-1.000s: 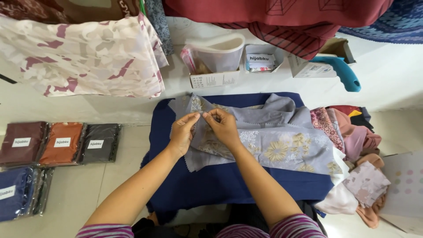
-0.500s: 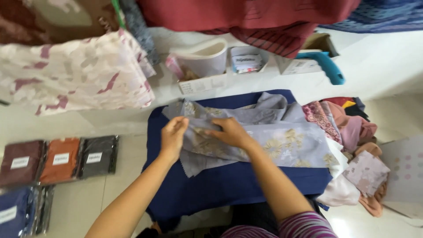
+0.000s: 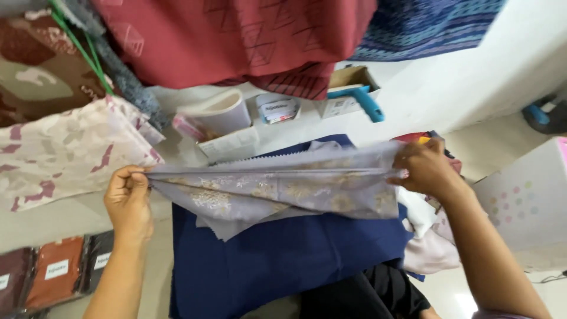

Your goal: Cleaning a light grey hijab by unfolding it, smoothing it out on a mat, and using a lint roller to remove lint and debris.

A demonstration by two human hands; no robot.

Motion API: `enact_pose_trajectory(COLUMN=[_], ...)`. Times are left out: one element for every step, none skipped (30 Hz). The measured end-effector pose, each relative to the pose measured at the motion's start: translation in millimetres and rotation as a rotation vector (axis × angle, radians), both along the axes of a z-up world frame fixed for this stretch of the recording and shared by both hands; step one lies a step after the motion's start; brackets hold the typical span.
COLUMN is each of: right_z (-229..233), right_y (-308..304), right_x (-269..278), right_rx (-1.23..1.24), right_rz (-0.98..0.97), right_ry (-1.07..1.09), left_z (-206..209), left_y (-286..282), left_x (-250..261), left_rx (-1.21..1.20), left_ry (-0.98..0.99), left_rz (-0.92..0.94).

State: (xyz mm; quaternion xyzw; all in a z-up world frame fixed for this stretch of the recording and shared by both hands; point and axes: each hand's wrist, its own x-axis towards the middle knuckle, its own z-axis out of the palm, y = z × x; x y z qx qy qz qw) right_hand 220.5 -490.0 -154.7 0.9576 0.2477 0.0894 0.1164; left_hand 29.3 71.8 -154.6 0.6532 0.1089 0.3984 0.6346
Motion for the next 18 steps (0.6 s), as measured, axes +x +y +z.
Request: enact_pose_trajectory(right_z=[3, 6, 9, 37, 65, 94, 105, 116, 129, 139, 150, 161, 176, 192, 206, 221, 237, 253], right_y=[-16, -32, -47, -45, -43, -41, -46, -51, -54, -62, -70, -77, -85, -92, -98, -104, -111, -117], right_x=[7, 13, 20, 10, 2, -8, -4, -1, 4, 13, 24, 34, 45, 57, 67, 78, 87, 96], right_rx=[0.006, 0.035, 0.062, 0.067, 0.288, 0.508, 0.509, 0.478, 0.448, 0.45, 0.385, 0.321, 0.323, 0.304, 0.287, 0.293, 0.222, 0.151], right_rz=[-0.01, 0.005, 0.025, 0.019, 0.158, 0.298, 0.306, 0.307, 0.312, 0.323, 0.289, 0.253, 0.263, 0.258, 0.253, 0.262, 0.21, 0.155], right_ry=[-0.009, -0.113, -0.22, -0.231, -0.33, -0.429, -0.447, -0.519, -0.594, -0.615, -0.7, -0.784, -0.803, -0.87, -0.937, -0.955, -0.989, -1.022], left_z=[11, 21, 32, 52, 72, 92, 99, 107, 116, 130, 144, 158, 173, 188, 202, 217, 232, 247], left_y=[-1, -1, -1, -10, -19, -28, -25, -22, -18, -18, -19, -19, -14, -10, -5, 2, 8, 15], left_x=[1, 2, 1, 3, 3, 2, 7, 11, 15, 14, 12, 11, 10, 9, 7, 8, 9, 10], left_rx=[0.006, 0.046, 0.085, 0.091, 0.089, 0.086, 0.09, 0.076, 0.061, 0.065, 0.109, 0.152, 0.153, 0.248, 0.343, 0.346, 0.412, 0.478], left_ry=[-0.009, -0.035, -0.063, -0.074, -0.075, -0.075, -0.093, -0.125, -0.16, -0.182, -0.178, -0.173, -0.192, -0.199, -0.203, -0.22, -0.25, -0.28], left_rz=[-0.01, -0.05, -0.087, -0.092, -0.08, -0.068, -0.064, -0.048, -0.029, -0.022, 0.041, 0.105, 0.114, 0.161, 0.21, 0.222, 0.264, 0.307])
